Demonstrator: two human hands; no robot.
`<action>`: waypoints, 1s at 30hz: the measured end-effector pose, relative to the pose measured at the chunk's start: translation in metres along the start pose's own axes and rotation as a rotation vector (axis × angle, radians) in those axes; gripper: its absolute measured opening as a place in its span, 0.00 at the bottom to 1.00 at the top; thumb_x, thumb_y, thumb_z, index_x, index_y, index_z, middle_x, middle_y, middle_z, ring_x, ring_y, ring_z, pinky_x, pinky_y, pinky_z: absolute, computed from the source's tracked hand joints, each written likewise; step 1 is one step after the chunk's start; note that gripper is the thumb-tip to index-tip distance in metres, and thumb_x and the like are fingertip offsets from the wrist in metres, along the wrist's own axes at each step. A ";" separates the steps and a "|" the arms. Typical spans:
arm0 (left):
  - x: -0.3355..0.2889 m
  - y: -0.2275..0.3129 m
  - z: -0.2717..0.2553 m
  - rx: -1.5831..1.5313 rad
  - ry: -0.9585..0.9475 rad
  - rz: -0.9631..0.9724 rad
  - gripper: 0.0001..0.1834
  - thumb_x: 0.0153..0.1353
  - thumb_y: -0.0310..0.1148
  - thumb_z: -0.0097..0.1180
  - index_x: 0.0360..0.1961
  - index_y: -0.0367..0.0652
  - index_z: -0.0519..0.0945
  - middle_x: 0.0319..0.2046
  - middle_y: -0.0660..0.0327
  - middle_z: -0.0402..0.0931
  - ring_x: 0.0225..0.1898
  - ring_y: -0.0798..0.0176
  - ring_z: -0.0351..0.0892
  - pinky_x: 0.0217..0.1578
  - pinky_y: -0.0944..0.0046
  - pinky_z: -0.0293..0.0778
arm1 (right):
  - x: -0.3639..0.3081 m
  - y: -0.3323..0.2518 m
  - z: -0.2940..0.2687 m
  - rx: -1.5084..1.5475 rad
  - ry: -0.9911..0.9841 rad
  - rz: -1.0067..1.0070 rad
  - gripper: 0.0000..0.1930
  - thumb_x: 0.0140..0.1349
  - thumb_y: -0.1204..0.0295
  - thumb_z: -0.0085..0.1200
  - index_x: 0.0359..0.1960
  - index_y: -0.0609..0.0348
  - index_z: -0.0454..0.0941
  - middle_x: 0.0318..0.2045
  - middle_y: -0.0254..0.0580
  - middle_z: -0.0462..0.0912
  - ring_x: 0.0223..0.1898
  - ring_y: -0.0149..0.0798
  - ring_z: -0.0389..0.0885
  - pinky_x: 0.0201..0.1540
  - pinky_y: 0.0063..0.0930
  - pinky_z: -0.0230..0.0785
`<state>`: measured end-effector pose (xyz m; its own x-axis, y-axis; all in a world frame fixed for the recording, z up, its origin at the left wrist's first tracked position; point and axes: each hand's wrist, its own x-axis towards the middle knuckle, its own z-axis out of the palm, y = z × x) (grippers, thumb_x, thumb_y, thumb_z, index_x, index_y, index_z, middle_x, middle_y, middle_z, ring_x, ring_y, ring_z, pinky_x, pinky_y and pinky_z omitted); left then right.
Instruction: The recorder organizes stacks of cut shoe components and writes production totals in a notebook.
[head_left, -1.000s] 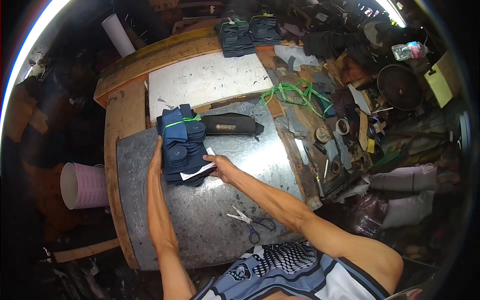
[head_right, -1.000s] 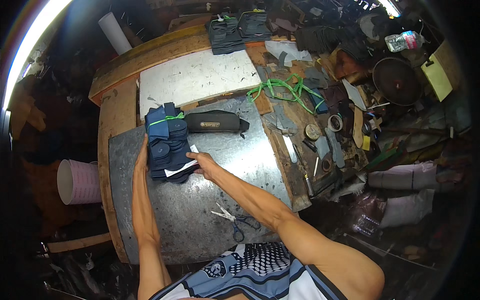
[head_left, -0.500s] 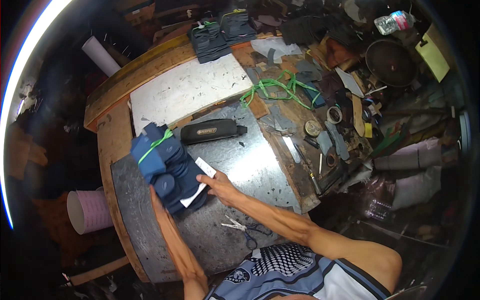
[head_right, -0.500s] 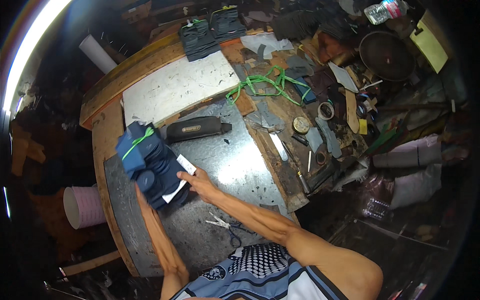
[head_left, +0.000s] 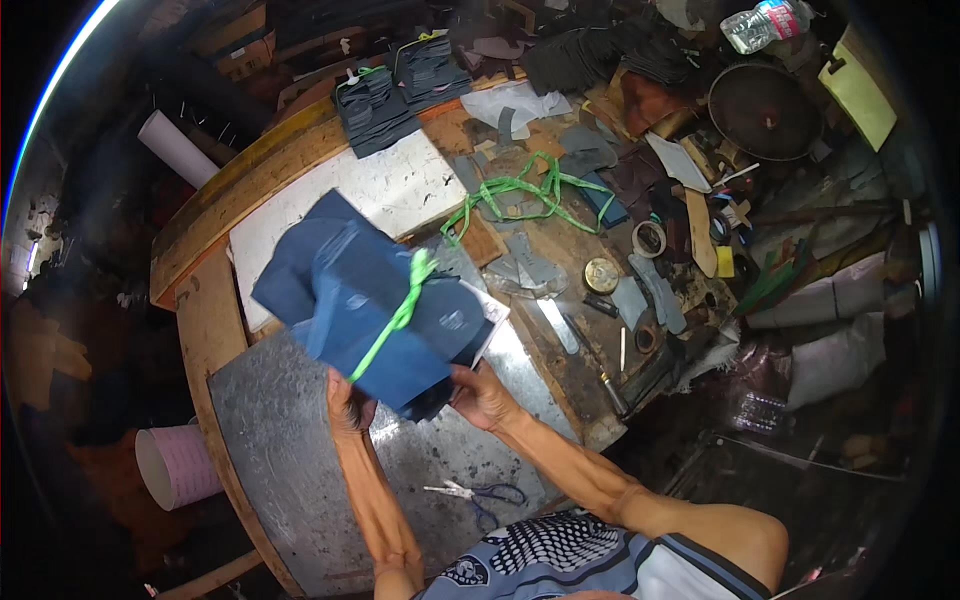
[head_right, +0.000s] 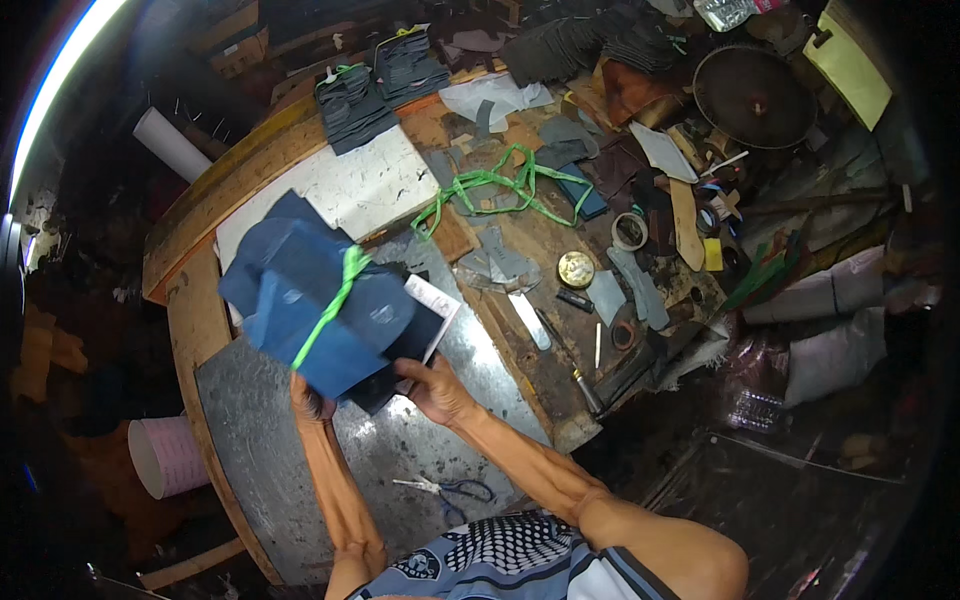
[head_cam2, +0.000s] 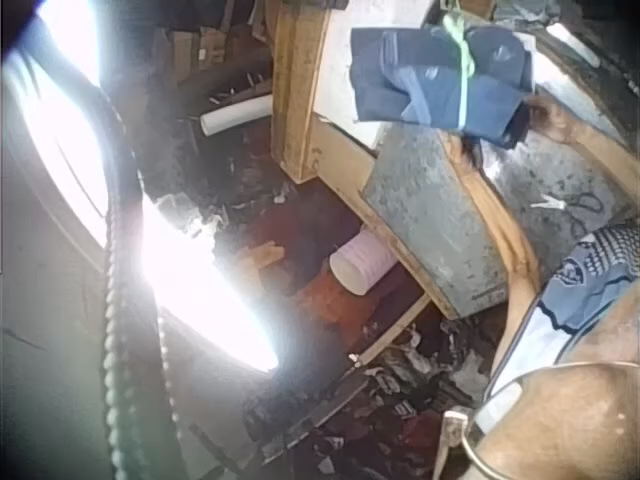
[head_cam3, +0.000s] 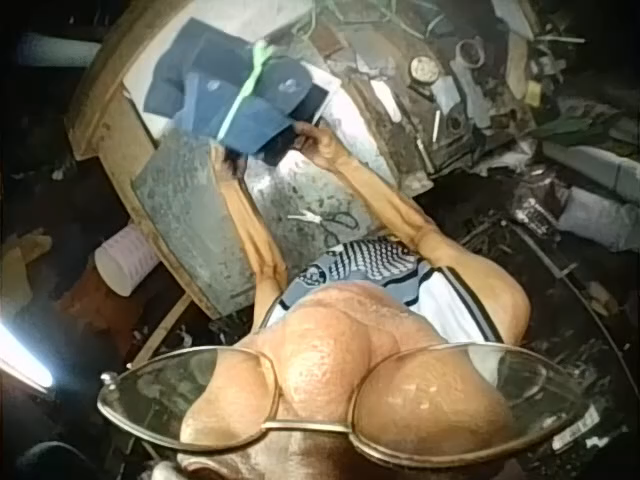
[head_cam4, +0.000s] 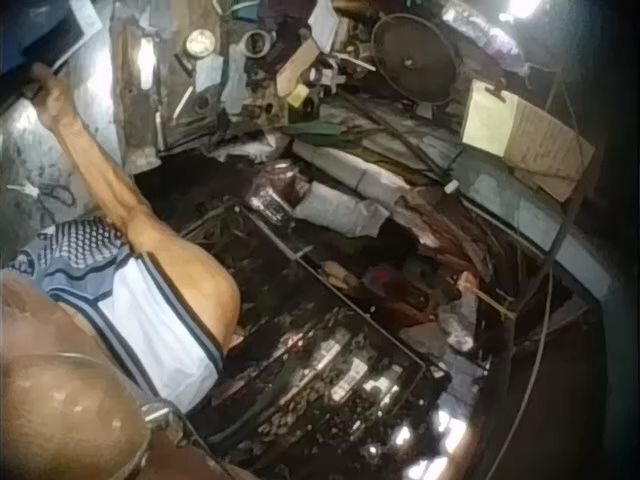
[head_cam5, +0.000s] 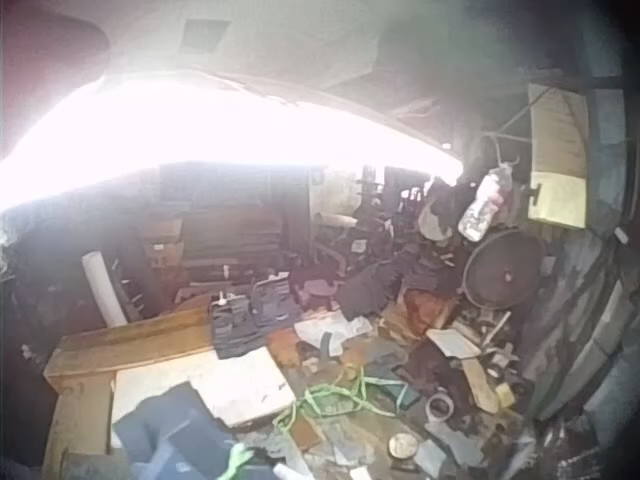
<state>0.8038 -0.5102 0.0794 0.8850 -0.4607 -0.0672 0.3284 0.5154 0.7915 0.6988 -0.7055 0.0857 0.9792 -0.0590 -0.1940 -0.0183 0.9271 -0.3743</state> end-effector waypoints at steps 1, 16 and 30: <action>0.012 -0.003 0.018 -0.052 -0.025 0.067 0.40 0.63 0.40 0.61 0.70 0.41 0.56 0.62 0.52 0.70 0.64 0.54 0.67 0.64 0.53 0.64 | 0.005 -0.009 -0.012 0.079 0.019 0.001 0.27 0.59 0.70 0.65 0.59 0.55 0.70 0.51 0.34 0.80 0.50 0.34 0.80 0.53 0.33 0.75; 0.056 -0.105 0.013 1.809 0.079 0.208 0.37 0.61 0.58 0.55 0.60 0.39 0.74 0.69 0.43 0.58 0.72 0.39 0.48 0.70 0.40 0.41 | 0.126 -0.152 -0.100 -0.090 0.109 -0.216 0.32 0.61 0.70 0.62 0.66 0.50 0.62 0.60 0.38 0.73 0.62 0.43 0.71 0.62 0.55 0.66; 0.048 -0.115 -0.007 1.750 0.096 0.203 0.37 0.59 0.58 0.56 0.62 0.41 0.74 0.71 0.46 0.56 0.73 0.41 0.47 0.71 0.43 0.39 | -0.026 -0.036 -0.066 -1.491 0.172 -0.432 0.19 0.71 0.62 0.48 0.29 0.66 0.79 0.22 0.44 0.80 0.29 0.39 0.81 0.34 0.33 0.71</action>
<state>0.8108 -0.5870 -0.0194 0.8988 -0.4202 0.1249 -0.4288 -0.7837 0.4494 0.6602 -0.7622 0.0441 0.9307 -0.3509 0.1034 -0.0301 -0.3551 -0.9344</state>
